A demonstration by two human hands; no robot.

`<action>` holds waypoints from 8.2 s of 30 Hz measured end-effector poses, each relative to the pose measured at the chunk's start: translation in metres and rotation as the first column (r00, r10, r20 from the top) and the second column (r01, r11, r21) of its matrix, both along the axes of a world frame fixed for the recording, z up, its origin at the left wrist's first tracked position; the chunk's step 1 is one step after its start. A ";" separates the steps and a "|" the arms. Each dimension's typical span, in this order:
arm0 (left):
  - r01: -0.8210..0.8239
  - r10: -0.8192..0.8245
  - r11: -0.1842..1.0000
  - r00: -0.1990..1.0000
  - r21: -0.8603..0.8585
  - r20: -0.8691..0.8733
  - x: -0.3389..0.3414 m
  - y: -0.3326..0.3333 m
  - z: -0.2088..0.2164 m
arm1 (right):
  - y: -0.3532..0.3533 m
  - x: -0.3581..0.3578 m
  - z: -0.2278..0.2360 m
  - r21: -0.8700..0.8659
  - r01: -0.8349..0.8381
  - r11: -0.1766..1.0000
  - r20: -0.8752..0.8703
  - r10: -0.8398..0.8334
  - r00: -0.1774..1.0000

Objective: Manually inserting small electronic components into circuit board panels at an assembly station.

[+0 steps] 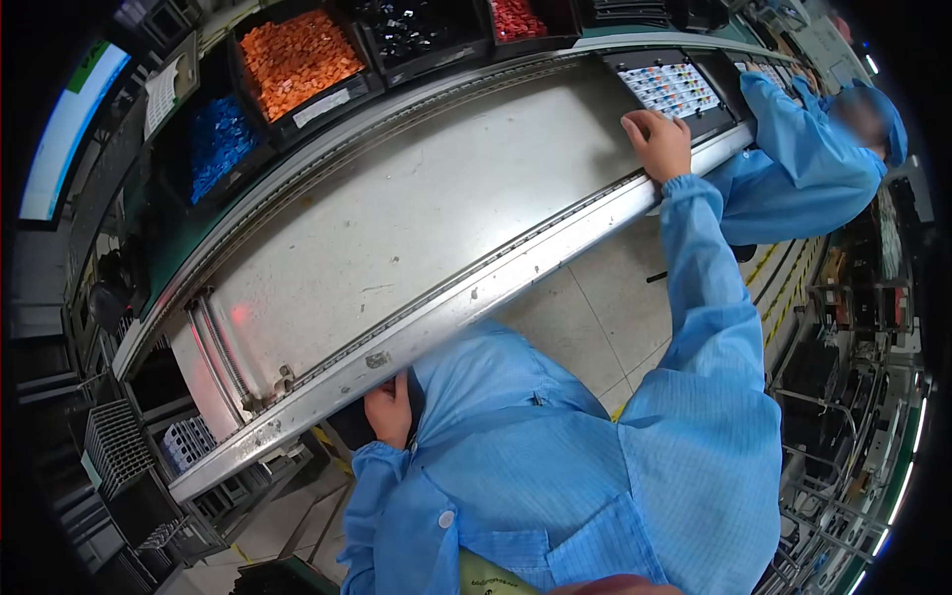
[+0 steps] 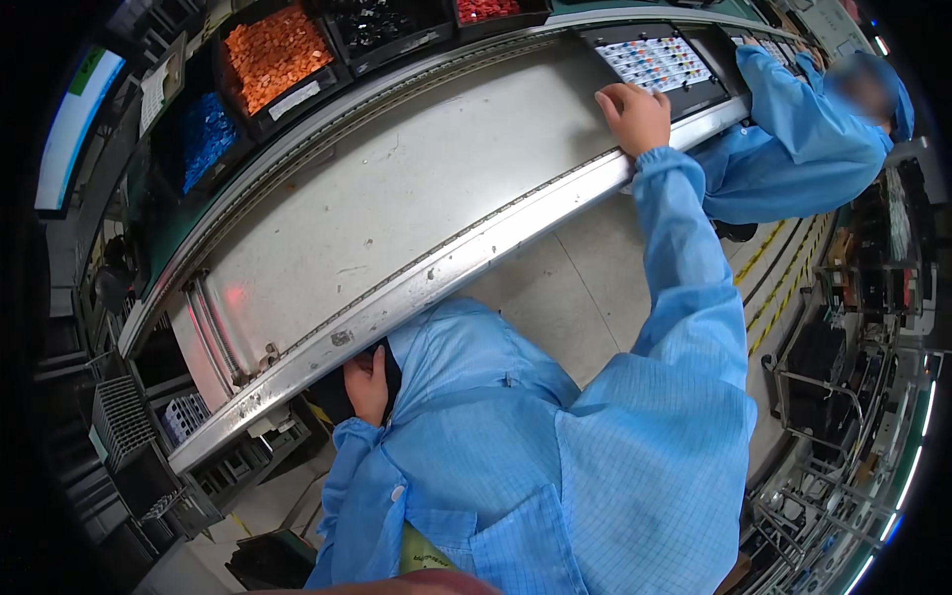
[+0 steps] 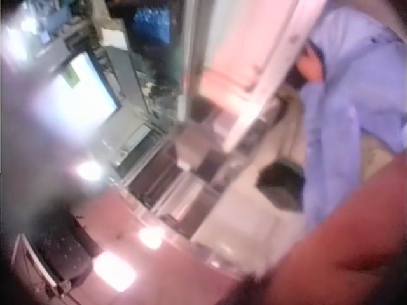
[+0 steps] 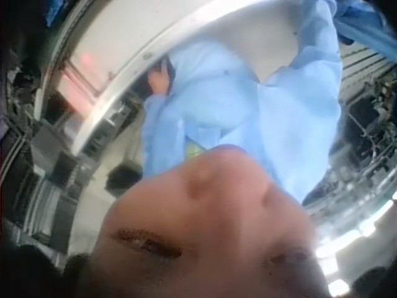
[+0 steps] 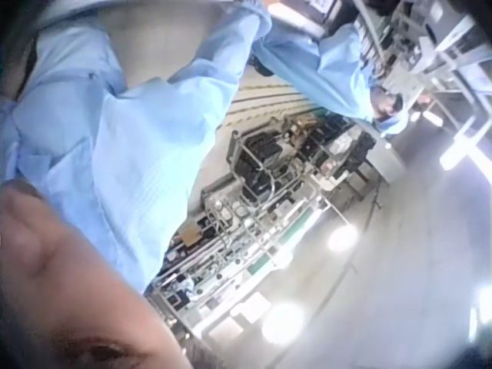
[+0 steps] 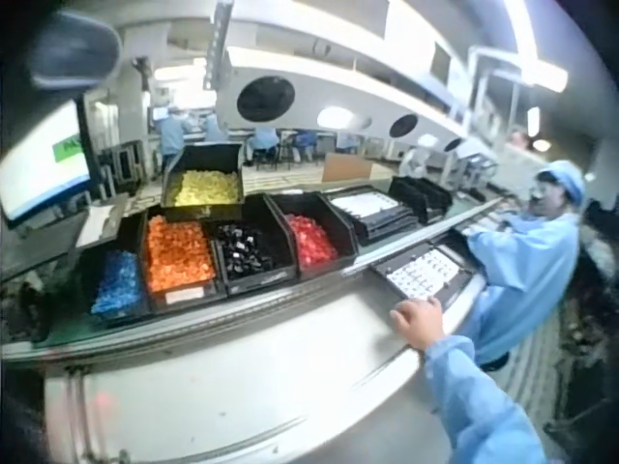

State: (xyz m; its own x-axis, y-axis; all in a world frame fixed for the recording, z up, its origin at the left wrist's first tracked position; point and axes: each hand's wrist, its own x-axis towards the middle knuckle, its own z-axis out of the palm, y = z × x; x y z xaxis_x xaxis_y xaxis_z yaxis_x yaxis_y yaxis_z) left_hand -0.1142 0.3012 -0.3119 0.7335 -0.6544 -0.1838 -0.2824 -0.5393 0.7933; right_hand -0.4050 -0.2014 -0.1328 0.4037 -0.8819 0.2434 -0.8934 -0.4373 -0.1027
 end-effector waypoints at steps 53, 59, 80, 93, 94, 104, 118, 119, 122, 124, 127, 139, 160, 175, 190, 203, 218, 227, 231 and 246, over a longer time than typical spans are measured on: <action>0.332 -0.912 0.316 0.364 -0.889 -0.188 0.001 -0.163 0.353 | -0.232 -0.082 -0.101 -0.133 0.632 0.763 -0.238 -0.644 0.727; 0.330 -0.905 0.328 0.379 -0.885 -0.194 -0.002 -0.176 0.342 | -0.326 -0.163 -0.137 -0.127 0.439 0.889 -0.730 -0.384 0.566; 0.843 -0.642 0.419 0.538 -0.338 0.546 -0.021 -0.275 0.207 | -0.238 -0.115 -0.061 -0.106 0.465 0.879 -0.890 -0.293 0.351; 0.746 -0.729 0.604 0.659 -0.281 0.184 -0.015 -0.275 0.178 | -0.247 -0.109 -0.052 -0.134 0.533 0.835 -0.864 -0.362 0.350; 0.745 -0.736 0.607 0.659 -0.278 0.158 -0.016 -0.276 0.178 | -0.249 -0.108 -0.052 -0.136 0.537 0.833 -0.862 -0.366 0.350; 0.723 -0.736 0.645 0.675 -0.249 0.055 -0.013 -0.276 0.176 | -0.265 -0.114 -0.063 -0.147 0.593 0.792 -0.846 -0.411 0.340; 0.741 -0.758 0.635 0.652 -0.218 0.013 -0.014 -0.279 0.177 | -0.348 -0.194 -0.122 -0.170 0.667 0.726 -0.830 -0.470 0.301; 0.732 -0.748 0.648 0.664 -0.210 0.010 -0.013 -0.279 0.174 | -0.355 -0.188 -0.137 -0.161 0.658 0.736 -0.831 -0.460 0.312; 0.743 -0.753 0.645 0.658 -0.181 0.019 -0.015 -0.280 0.175 | -0.359 -0.202 -0.142 -0.218 0.681 0.699 -0.637 -0.630 0.444; 0.755 -0.774 0.615 0.633 -0.228 0.005 -0.021 -0.284 0.175 | -0.351 -0.233 -0.109 -0.287 0.712 0.641 -0.474 -0.741 0.476; 0.719 -0.725 0.678 0.688 -0.155 0.018 -0.014 -0.277 0.174 | -0.300 -0.123 -0.102 -0.107 0.579 0.809 -0.055 -0.586 0.809; 0.636 -0.608 0.738 0.772 -0.224 0.186 -0.019 -0.271 0.186 | 0.091 0.075 -0.006 -0.184 -0.047 0.982 0.386 0.116 0.915; 0.416 -0.300 0.896 0.302 0.158 0.905 -0.022 -0.003 0.105 | 0.308 0.275 0.019 -0.107 -0.988 0.109 0.237 0.968 0.081; -0.523 0.260 0.849 0.536 0.073 0.803 0.028 0.307 0.123 | 0.407 0.367 0.014 -0.007 -0.974 -0.227 0.435 0.876 -0.207; -0.862 0.279 0.352 0.469 0.365 0.838 -0.041 0.526 0.196 | 0.404 0.365 0.006 -0.091 -0.956 -0.279 0.416 0.862 -0.291; -0.430 -0.040 0.887 0.284 0.165 0.958 0.037 0.225 0.301 | 0.335 0.334 -0.003 0.202 -0.960 -0.192 0.751 0.660 0.026; 0.481 -0.330 0.851 0.182 0.209 0.926 0.099 -0.036 0.192 | 0.199 0.273 -0.024 0.621 -0.758 -0.197 0.727 -0.218 0.652; -0.092 0.063 0.995 0.254 -0.040 0.965 0.174 0.008 0.181 | 0.192 0.288 -0.045 0.777 -0.626 -0.061 0.578 -0.324 0.749; -0.331 0.233 0.901 0.915 0.280 0.331 0.223 0.044 0.163 | 0.197 0.291 -0.045 0.780 -0.620 -0.077 0.570 -0.322 0.756; -0.521 0.552 0.679 0.827 -0.517 -0.108 0.244 0.065 0.135 | 0.206 0.271 -0.023 0.458 -0.789 0.409 0.818 0.155 0.554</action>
State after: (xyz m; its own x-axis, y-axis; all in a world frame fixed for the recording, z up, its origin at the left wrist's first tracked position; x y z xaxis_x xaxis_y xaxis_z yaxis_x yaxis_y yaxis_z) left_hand 0.1298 0.3662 -0.1769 0.9863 -0.1289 0.1028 -0.1205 -0.1380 0.9831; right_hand -0.1336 0.0044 -0.1563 0.8556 -0.5175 0.0114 -0.1231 -0.2248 -0.9666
